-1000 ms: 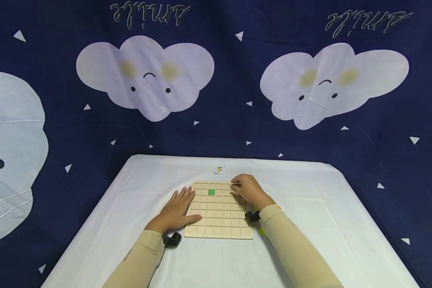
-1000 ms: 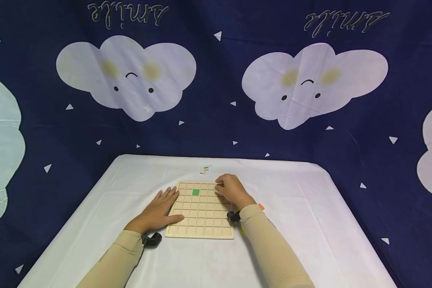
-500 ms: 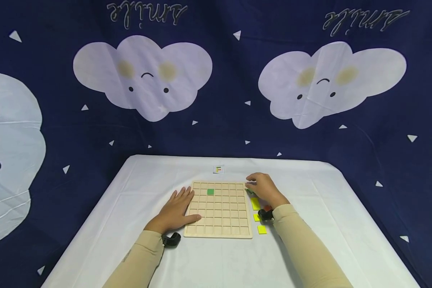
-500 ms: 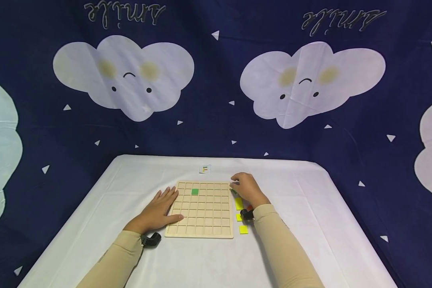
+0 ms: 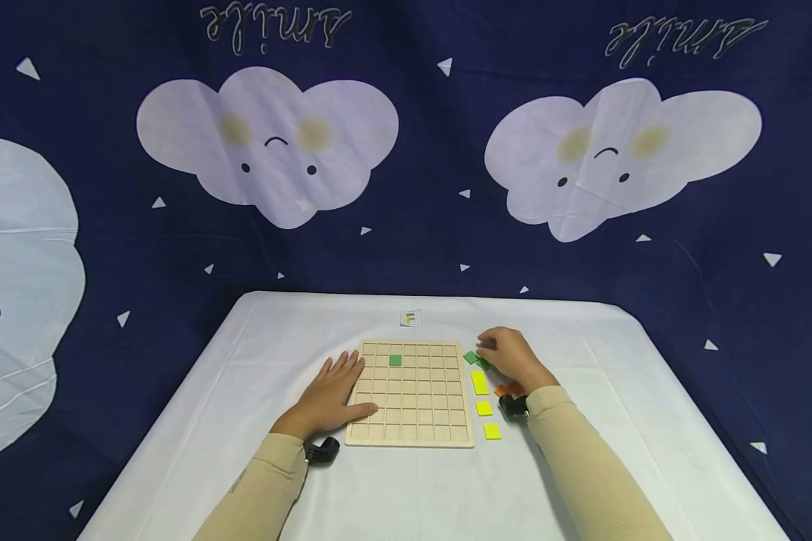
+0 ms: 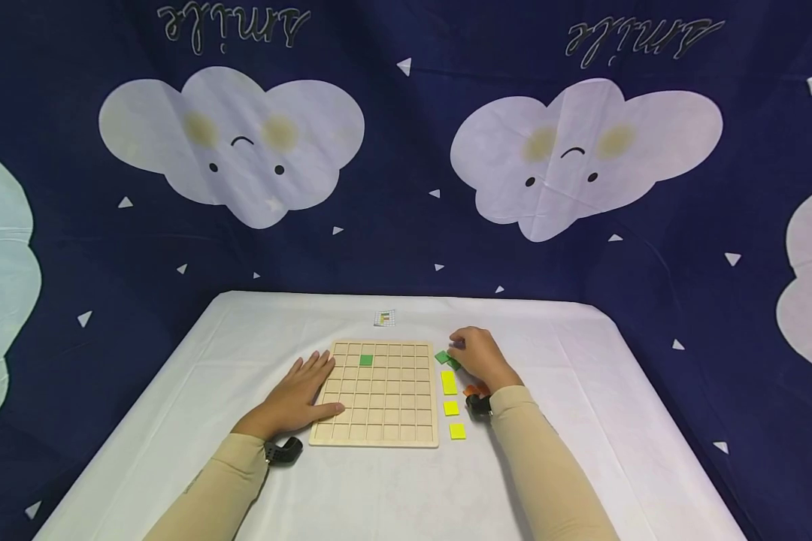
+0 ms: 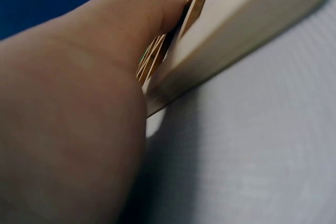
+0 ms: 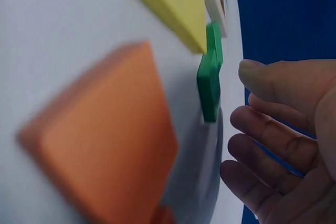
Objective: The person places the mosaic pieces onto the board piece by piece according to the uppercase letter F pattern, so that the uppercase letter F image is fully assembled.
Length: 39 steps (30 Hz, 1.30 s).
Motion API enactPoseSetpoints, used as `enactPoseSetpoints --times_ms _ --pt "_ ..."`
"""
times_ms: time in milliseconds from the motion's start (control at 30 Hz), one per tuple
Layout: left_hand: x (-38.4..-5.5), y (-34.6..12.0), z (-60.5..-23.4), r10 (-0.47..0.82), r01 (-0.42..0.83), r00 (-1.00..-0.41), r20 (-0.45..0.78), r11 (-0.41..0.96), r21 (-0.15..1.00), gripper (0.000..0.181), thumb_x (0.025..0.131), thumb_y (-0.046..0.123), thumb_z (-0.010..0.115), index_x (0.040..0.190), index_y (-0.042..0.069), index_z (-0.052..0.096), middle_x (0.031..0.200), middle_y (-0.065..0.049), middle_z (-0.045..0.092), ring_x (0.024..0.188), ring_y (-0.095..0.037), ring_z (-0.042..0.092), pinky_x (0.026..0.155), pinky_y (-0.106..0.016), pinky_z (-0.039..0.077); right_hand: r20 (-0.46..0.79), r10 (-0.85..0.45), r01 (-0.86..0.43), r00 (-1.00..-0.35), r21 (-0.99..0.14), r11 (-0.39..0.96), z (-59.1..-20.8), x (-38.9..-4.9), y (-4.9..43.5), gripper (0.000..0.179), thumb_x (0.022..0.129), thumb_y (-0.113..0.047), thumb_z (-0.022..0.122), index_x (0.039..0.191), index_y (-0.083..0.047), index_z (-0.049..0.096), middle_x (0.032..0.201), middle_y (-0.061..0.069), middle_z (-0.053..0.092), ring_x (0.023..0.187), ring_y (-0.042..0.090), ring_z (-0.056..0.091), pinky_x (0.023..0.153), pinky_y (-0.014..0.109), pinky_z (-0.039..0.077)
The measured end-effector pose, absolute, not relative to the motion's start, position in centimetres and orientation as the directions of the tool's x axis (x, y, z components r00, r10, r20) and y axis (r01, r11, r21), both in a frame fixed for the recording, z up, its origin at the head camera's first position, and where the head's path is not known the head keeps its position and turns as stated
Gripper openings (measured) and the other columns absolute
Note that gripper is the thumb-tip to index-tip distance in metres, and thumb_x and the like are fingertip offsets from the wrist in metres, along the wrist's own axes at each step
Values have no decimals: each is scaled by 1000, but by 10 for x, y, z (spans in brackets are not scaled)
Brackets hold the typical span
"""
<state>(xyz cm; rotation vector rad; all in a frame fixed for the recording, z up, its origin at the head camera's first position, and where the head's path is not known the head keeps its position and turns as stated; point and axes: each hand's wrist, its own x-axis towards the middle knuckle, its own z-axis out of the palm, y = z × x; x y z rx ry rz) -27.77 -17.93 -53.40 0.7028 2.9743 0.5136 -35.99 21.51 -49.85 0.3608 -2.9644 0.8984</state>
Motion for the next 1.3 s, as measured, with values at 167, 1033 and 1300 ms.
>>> enactPoseSetpoints --times_ms 167,1033,1300 --pt "-277 -179 -534 440 423 -898 30 842 335 107 95 73 58 166 0 25 173 -17 15 159 -31 7 127 -48 1 89 -231 -240 -969 -556 795 -501 -359 225 36 96 -14 80 127 0 74 124 16 71 118 34 64 105 52 49" --pt "-277 -179 -532 453 436 -891 39 827 356 107 95 73 59 165 -1 26 172 -18 16 159 -33 8 127 -50 1 3 -274 -220 -962 -604 766 -502 -353 230 33 96 -5 76 129 -5 74 128 11 70 124 33 62 109 52 47" --pt "-276 -179 -531 455 449 -887 71 821 352 104 96 68 62 163 -4 29 171 -21 20 158 -37 12 126 -53 5 -12 -249 -190 -968 -608 771 -503 -353 229 30 96 -5 76 125 -7 76 126 10 70 123 32 62 109 53 46"
